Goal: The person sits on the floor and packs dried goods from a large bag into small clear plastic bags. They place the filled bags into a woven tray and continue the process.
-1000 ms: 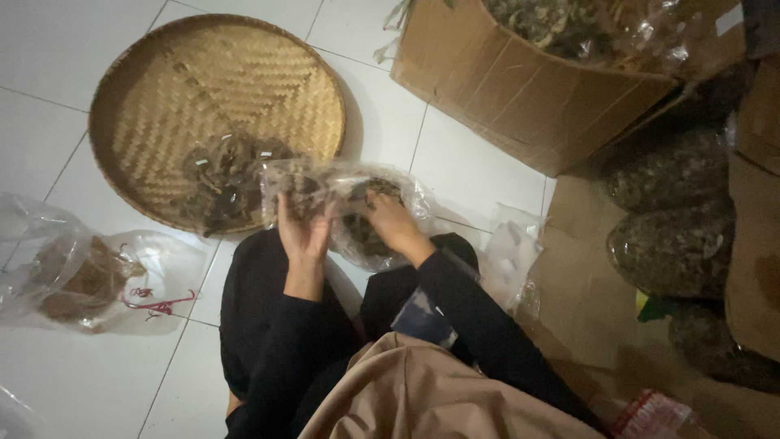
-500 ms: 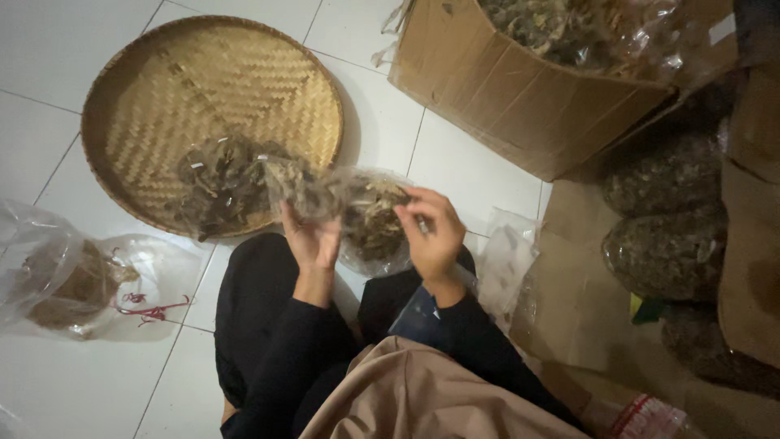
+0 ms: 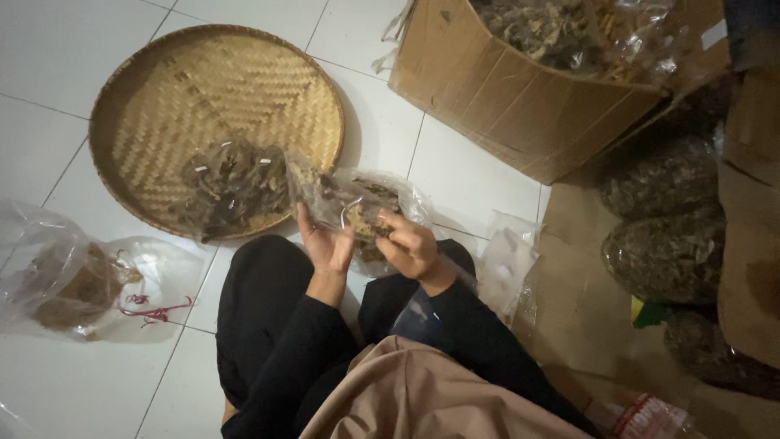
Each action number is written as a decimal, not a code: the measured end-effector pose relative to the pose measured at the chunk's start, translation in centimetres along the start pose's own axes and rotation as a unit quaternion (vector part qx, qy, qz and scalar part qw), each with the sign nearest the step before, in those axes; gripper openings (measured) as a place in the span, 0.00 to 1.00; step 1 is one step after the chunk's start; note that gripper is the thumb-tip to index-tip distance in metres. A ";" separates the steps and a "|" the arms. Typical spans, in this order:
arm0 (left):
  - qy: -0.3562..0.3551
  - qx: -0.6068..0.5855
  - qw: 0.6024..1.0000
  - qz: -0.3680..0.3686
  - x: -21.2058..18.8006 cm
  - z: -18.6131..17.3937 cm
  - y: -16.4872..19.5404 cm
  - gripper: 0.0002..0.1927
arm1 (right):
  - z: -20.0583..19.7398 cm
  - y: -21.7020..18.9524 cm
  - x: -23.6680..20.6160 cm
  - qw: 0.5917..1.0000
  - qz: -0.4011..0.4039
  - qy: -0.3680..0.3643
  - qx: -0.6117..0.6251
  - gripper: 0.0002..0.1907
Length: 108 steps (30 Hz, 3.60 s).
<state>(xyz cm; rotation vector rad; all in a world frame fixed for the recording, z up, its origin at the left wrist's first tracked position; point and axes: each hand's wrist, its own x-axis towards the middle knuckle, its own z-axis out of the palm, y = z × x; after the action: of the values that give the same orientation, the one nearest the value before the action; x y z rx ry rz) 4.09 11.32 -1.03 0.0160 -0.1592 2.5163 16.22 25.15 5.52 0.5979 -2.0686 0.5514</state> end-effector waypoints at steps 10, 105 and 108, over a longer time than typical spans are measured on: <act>-0.025 0.007 0.999 -0.040 0.0 0.1 0.6 0.24 | -2.2 -0.4 4.1 0.983 -0.132 -0.020 -0.123 0.06; 0.134 0.344 0.929 0.012 7.6 -0.4 21.5 0.16 | -5.7 0.1 -1.9 0.881 0.461 0.070 0.078 0.10; 0.120 0.442 0.889 0.030 8.3 0.8 27.1 0.13 | -5.2 -0.3 -5.2 0.845 0.509 0.099 0.130 0.09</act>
<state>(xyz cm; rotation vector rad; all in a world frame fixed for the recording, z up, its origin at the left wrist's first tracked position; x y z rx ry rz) -18.42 -5.86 -2.79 0.0659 1.0988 2.4027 22.23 29.04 3.84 -0.4876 -1.9922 1.4399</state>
